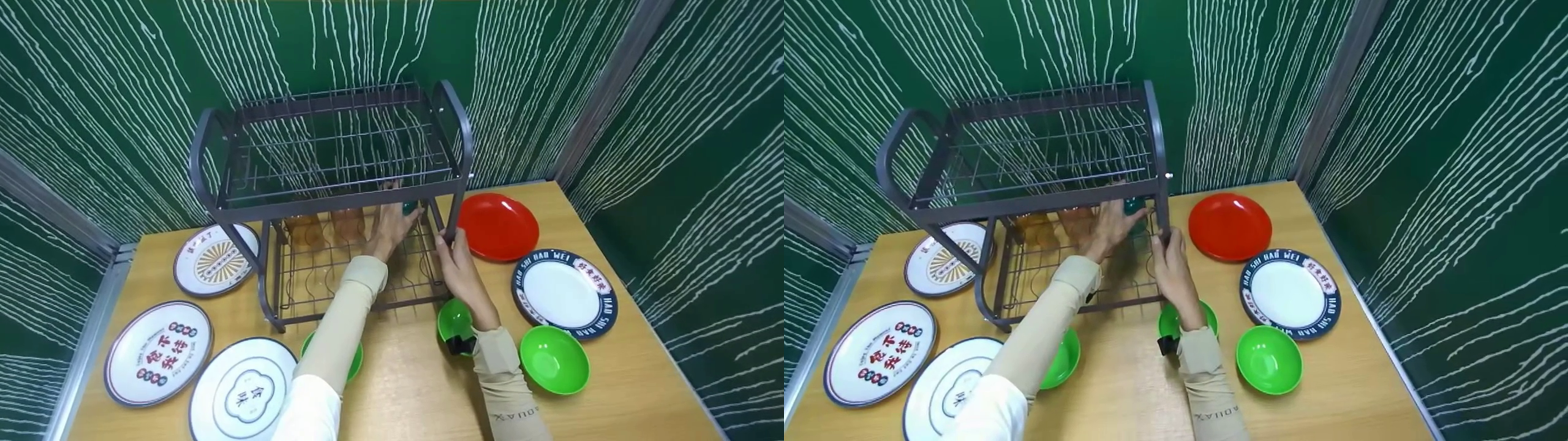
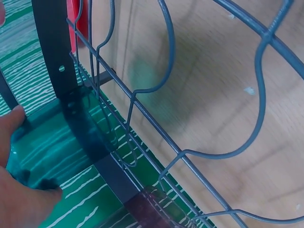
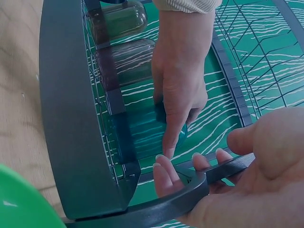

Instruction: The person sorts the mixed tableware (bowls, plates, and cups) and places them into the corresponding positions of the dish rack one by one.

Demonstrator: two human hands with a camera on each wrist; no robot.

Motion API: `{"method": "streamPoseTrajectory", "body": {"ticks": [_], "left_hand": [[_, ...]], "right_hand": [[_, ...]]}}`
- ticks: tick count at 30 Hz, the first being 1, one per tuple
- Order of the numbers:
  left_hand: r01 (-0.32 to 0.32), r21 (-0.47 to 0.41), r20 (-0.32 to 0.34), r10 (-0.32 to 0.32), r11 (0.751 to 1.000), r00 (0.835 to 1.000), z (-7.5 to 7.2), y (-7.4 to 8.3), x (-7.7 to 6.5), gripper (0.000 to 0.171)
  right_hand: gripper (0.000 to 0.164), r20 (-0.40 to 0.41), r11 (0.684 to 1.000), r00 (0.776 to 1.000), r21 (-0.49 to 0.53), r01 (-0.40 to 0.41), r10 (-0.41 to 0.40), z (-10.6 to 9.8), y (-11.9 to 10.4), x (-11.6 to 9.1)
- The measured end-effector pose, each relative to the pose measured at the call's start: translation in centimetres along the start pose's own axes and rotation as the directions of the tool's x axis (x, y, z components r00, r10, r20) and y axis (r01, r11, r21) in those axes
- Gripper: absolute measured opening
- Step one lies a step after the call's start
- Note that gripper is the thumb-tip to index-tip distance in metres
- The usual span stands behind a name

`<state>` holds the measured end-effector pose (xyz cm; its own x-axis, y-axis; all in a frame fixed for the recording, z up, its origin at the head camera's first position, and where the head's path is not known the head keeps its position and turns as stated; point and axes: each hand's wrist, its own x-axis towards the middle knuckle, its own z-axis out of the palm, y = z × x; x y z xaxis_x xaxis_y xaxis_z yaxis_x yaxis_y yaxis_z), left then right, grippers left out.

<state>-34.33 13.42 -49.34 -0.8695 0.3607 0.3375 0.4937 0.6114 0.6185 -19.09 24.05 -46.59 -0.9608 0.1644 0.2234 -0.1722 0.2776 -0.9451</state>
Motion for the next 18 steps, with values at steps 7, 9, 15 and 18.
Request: {"method": "streamPoseTrajectory", "body": {"ticks": [7,9,15,18], "left_hand": [[-0.005,-0.026,-0.012,0.004,1.0,1.0,0.15,-0.17,-0.04,0.082],[-0.007,-0.03,-0.021,0.006,1.0,1.0,0.18,-0.21,0.04,0.083],[-0.008,-0.011,-0.058,0.007,1.0,0.998,0.12,-0.08,0.29,0.087],[-0.033,0.049,-0.098,0.038,0.998,0.994,0.0,-0.06,0.19,0.087]], "right_hand": [[0.025,0.008,0.999,1.0,0.032,-0.012,0.011,0.03,-0.05,-0.09],[0.025,0.01,0.999,1.0,0.034,-0.011,0.01,-0.01,-0.01,-0.09],[0.027,0.021,0.999,1.0,0.043,-0.002,0.001,-0.11,0.16,0.0],[0.029,0.027,0.999,1.0,0.044,-0.012,0.011,-0.11,0.27,0.0]]}}
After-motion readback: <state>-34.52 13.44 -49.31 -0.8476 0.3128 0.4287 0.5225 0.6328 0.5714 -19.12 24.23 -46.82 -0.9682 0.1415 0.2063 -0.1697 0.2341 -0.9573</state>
